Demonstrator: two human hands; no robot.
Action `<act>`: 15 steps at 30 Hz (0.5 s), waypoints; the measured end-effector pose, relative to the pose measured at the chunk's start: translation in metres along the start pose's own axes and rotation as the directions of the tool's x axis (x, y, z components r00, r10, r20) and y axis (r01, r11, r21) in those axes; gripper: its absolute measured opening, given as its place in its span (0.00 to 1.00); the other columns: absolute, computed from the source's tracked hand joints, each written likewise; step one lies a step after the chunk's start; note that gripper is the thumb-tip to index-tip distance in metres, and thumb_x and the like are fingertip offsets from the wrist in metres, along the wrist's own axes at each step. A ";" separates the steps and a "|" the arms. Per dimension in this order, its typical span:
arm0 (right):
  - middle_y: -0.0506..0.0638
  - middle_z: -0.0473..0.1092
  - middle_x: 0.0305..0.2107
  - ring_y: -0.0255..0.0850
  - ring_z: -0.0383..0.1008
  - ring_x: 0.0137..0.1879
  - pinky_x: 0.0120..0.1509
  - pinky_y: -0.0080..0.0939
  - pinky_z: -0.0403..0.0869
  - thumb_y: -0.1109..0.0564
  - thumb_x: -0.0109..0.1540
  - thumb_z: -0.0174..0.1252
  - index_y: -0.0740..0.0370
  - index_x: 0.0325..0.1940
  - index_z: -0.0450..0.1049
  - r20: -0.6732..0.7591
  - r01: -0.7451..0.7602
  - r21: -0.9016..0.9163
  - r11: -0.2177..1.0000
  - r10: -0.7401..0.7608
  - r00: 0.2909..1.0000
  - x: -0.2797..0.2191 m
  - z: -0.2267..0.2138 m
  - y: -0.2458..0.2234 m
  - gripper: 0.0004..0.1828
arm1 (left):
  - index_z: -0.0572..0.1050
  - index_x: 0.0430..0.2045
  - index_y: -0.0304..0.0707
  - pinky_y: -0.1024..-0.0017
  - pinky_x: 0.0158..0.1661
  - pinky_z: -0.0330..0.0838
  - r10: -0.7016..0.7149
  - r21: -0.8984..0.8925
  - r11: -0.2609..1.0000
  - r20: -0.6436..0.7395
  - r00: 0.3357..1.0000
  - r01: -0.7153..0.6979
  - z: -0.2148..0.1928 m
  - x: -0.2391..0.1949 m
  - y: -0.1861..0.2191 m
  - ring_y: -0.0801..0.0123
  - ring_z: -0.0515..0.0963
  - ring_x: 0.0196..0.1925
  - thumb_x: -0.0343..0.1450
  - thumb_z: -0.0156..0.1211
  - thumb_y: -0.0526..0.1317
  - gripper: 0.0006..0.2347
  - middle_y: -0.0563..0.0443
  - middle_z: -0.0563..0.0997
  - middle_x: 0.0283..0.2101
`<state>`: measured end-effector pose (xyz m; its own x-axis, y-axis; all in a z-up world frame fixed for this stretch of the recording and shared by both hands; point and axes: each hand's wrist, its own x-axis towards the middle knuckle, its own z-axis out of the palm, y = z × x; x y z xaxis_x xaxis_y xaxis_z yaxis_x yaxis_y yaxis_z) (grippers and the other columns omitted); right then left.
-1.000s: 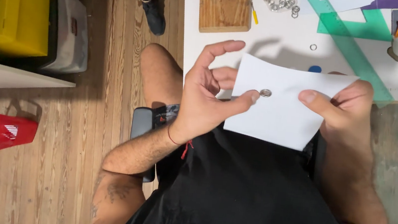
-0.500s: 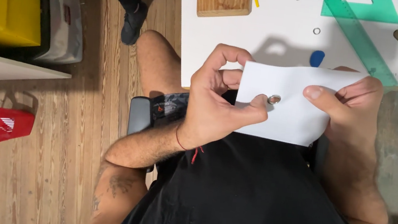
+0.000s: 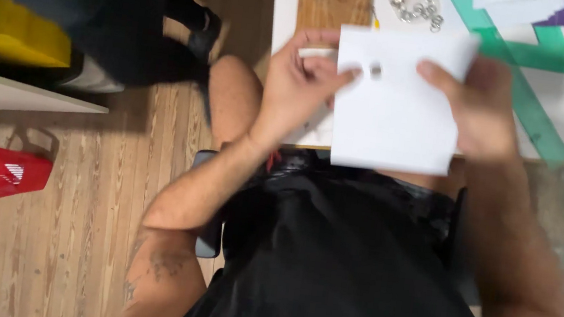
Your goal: Assembling metal rings onto a template using a hand press
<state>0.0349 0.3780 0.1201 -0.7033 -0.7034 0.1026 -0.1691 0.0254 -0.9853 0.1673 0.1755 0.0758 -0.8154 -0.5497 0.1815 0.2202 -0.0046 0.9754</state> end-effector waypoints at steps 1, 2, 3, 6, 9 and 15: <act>0.49 0.75 0.53 0.39 0.77 0.58 0.61 0.39 0.78 0.58 0.67 0.60 0.61 0.56 0.74 0.009 0.004 0.003 1.000 -0.004 1.000 0.022 0.007 0.002 0.13 | 0.72 0.47 0.35 0.75 0.30 0.82 0.003 0.005 1.000 -0.009 1.000 -0.003 -0.008 0.016 -0.005 0.74 0.81 0.24 0.70 0.68 0.29 0.14 0.57 0.79 0.22; 0.49 0.75 0.54 0.40 0.77 0.59 0.62 0.40 0.78 0.58 0.68 0.60 0.61 0.57 0.74 0.026 0.015 -0.005 1.000 -0.015 1.000 0.044 0.012 0.003 0.13 | 0.73 0.47 0.35 0.75 0.30 0.82 0.010 0.012 1.000 -0.018 1.000 -0.010 -0.014 0.033 -0.011 0.75 0.80 0.23 0.70 0.68 0.29 0.13 0.58 0.78 0.21; 0.50 0.75 0.55 0.40 0.77 0.60 0.63 0.40 0.78 0.58 0.69 0.60 0.61 0.58 0.74 0.044 0.026 -0.014 1.000 -0.026 0.999 0.065 0.017 0.004 0.14 | 0.73 0.47 0.34 0.75 0.29 0.81 0.016 0.019 1.000 -0.026 1.000 -0.016 -0.020 0.050 -0.017 0.76 0.80 0.22 0.71 0.68 0.29 0.13 0.59 0.78 0.21; 0.37 0.69 0.28 0.28 0.76 0.36 0.35 0.34 0.75 0.59 0.63 0.73 0.53 0.27 0.67 -0.100 -0.245 0.178 0.953 0.265 0.959 0.157 0.021 0.071 0.19 | 0.76 0.38 0.36 0.78 0.40 0.77 -0.038 -0.037 0.999 -0.276 0.960 0.029 -0.030 0.115 -0.038 0.84 0.73 0.22 0.64 0.74 0.32 0.13 0.62 0.76 0.16; 0.43 0.78 0.32 0.33 0.82 0.38 0.41 0.39 0.84 0.59 0.62 0.71 0.54 0.29 0.69 -0.114 -0.317 0.189 0.930 0.341 0.933 0.200 0.027 0.059 0.15 | 0.75 0.36 0.41 0.73 0.48 0.77 -0.003 -0.030 1.000 -0.296 0.955 -0.006 -0.036 0.151 -0.040 0.86 0.69 0.22 0.64 0.72 0.33 0.12 0.65 0.74 0.16; 0.44 0.81 0.43 0.33 0.84 0.48 0.52 0.33 0.83 0.58 0.64 0.63 0.59 0.46 0.78 0.015 -0.213 0.150 0.966 0.213 0.977 0.220 0.038 0.030 0.07 | 0.82 0.46 0.40 0.82 0.42 0.62 0.115 -0.015 0.993 -0.126 0.985 -0.117 -0.047 0.177 -0.051 0.81 0.56 0.27 0.74 0.62 0.31 0.09 0.67 0.57 0.22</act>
<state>-0.0988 0.1973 0.1079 -0.7129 -0.6923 -0.1115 0.0900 0.0674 -0.9937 0.0370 0.0388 0.0518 -0.7107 -0.6475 0.2749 0.3227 0.0471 0.9453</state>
